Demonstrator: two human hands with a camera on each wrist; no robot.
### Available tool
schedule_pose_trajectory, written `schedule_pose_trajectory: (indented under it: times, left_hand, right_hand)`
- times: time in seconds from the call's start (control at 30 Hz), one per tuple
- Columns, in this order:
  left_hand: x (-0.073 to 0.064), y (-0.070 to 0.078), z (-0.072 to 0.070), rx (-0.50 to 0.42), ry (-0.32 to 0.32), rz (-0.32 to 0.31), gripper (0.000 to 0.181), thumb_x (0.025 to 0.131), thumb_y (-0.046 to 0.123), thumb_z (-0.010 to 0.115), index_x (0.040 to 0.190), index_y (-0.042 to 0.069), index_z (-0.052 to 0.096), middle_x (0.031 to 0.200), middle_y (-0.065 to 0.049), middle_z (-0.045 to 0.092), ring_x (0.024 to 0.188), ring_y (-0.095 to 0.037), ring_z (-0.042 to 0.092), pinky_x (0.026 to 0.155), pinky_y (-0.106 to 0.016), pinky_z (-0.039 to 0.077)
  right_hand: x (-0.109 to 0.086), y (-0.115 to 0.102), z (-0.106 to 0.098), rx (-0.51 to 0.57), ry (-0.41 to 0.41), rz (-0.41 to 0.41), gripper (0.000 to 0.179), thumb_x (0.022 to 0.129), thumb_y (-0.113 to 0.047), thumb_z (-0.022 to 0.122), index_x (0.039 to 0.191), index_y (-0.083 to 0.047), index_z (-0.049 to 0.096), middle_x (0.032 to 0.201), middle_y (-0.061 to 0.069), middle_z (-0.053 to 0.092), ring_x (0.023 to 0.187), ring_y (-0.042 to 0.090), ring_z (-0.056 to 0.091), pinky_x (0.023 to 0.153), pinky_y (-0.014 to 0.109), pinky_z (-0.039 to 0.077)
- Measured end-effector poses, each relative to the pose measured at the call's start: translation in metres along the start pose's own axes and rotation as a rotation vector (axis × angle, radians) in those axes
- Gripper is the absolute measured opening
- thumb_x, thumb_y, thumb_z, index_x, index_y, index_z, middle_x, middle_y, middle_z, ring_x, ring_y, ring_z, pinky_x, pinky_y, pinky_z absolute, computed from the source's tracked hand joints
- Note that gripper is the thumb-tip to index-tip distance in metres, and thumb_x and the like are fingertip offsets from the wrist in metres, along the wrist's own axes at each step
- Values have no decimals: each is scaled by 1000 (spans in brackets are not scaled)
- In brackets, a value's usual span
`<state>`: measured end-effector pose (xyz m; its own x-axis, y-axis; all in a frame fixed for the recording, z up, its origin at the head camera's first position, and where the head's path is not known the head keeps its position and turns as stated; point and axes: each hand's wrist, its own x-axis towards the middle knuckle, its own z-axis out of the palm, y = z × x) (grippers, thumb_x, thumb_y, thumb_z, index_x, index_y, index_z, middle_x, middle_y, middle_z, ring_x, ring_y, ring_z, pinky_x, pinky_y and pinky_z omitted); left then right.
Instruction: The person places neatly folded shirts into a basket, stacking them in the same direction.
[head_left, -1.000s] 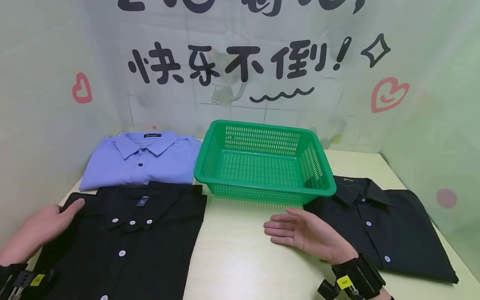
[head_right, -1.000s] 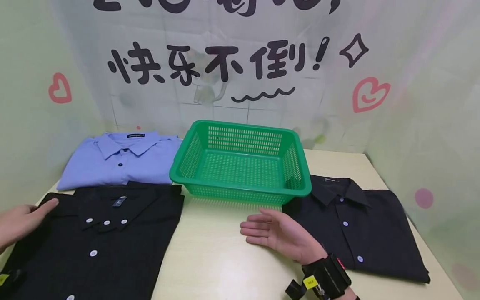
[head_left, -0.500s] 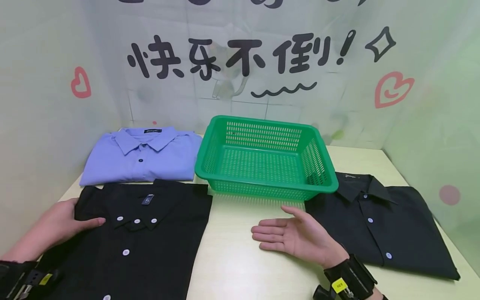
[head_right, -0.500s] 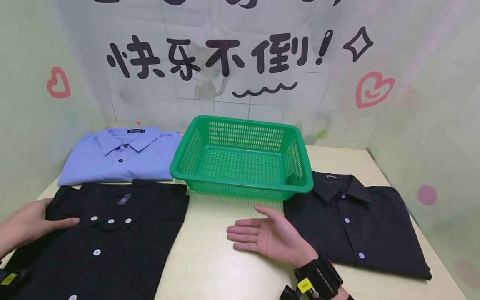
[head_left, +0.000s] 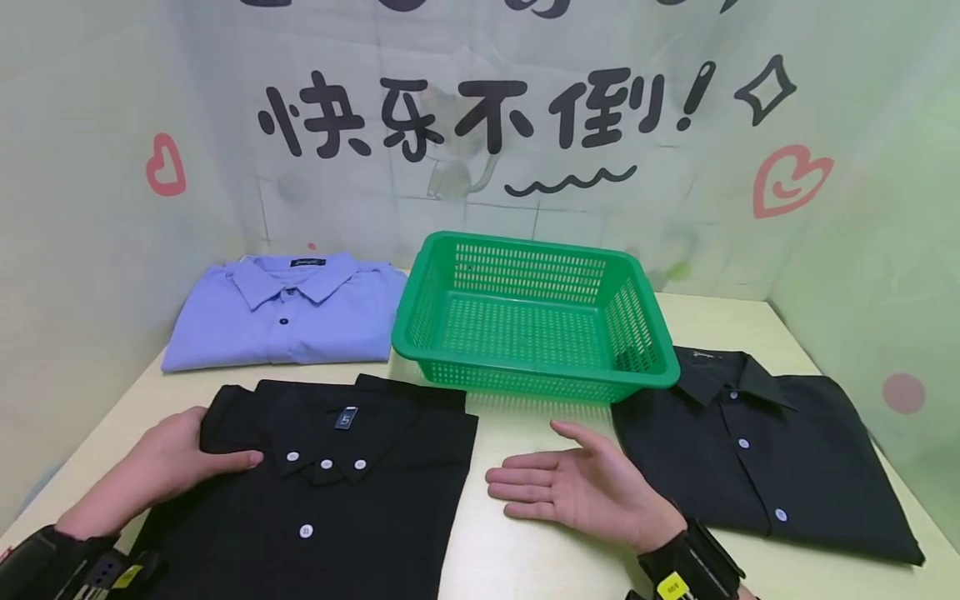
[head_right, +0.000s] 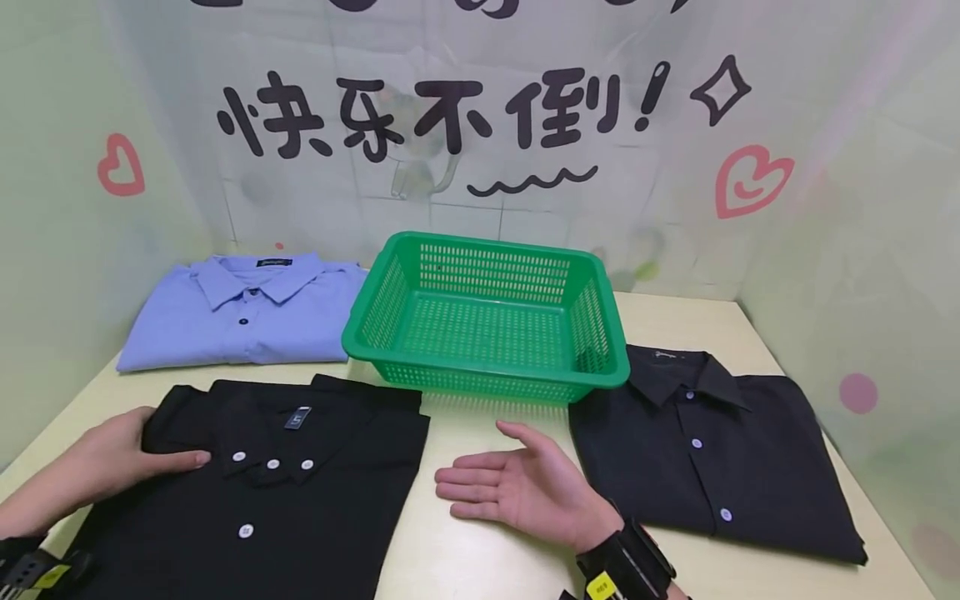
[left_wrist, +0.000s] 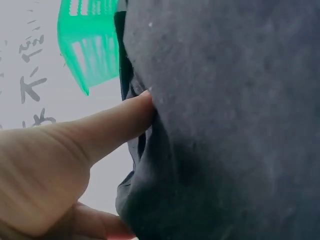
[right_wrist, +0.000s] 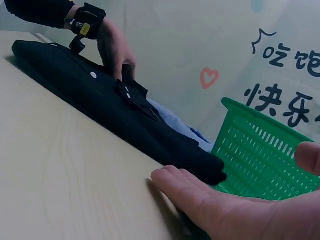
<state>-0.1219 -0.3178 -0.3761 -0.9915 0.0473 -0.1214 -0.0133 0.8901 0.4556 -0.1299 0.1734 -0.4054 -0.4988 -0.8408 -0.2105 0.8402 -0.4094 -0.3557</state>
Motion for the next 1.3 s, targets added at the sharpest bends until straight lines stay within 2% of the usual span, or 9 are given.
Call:
schedule_pose_trajectory:
  times: [0.13,0.3,0.37,0.5,0.67,0.87,0.97,1.13,1.3]
  left_hand:
    - [3,10,3,-94,-82,-43,78,81,48,78,116,-17,49,94,-18,62,81,-29,60,67,-42,51]
    - [11,5,-6,-276,-198,-110,57,96,53,56,101,-4,59,78,-4,54,75,-20,53,64,-33,43]
    - [13,0,-9,-377,-250,-107,56,101,51,49,104,-3,64,83,-4,58,82,-19,55,70,-33,46]
    - [15,-7,-10,-600,-353,-87,54,105,43,46,117,-6,65,105,-10,68,97,-20,62,84,-35,52]
    - [14,-7,-6,-702,-371,-76,51,105,39,46,115,-8,64,106,-11,67,98,-19,63,83,-34,52]
    - [12,0,-1,-795,-365,-55,57,106,40,44,128,-12,53,115,-13,64,103,-20,62,86,-35,52]
    - [12,3,3,-862,-368,-63,63,106,42,41,138,-12,41,121,-12,62,105,-19,61,88,-35,51]
    - [14,6,11,-959,-416,-68,68,107,44,37,148,-8,26,134,-11,53,114,-16,55,94,-34,48]
    - [14,12,15,-1062,-515,-62,71,106,49,35,154,-2,18,146,-8,41,122,-11,48,99,-34,44]
  right_hand:
    - [0,1,2,-8,11,-1,82,105,-45,34,149,12,-4,155,32,15,143,43,17,115,48,17]
    - [1,5,4,1,21,-18,80,105,-43,34,149,13,-4,155,33,15,143,43,18,115,48,17]
    - [2,8,5,7,26,-26,80,105,-42,34,149,13,-4,156,32,11,142,44,19,116,48,17]
    - [3,12,7,13,31,-54,79,105,-39,34,149,13,-6,157,32,4,142,45,21,116,48,17]
    - [8,19,7,15,-28,-74,75,105,-37,30,149,13,-4,156,33,9,142,45,17,116,48,15]
    - [15,25,6,-49,-124,-74,67,106,-34,22,151,12,4,156,31,13,144,42,14,116,47,12]
    - [16,28,6,-92,-127,-96,59,107,-27,21,151,11,10,156,29,18,144,40,16,116,47,13]
    - [20,34,9,-199,-149,-172,49,105,-3,25,152,6,17,154,20,28,142,32,24,116,45,15]
    - [22,40,14,-245,-67,-231,41,98,8,36,138,5,46,143,16,45,133,29,39,113,43,24]
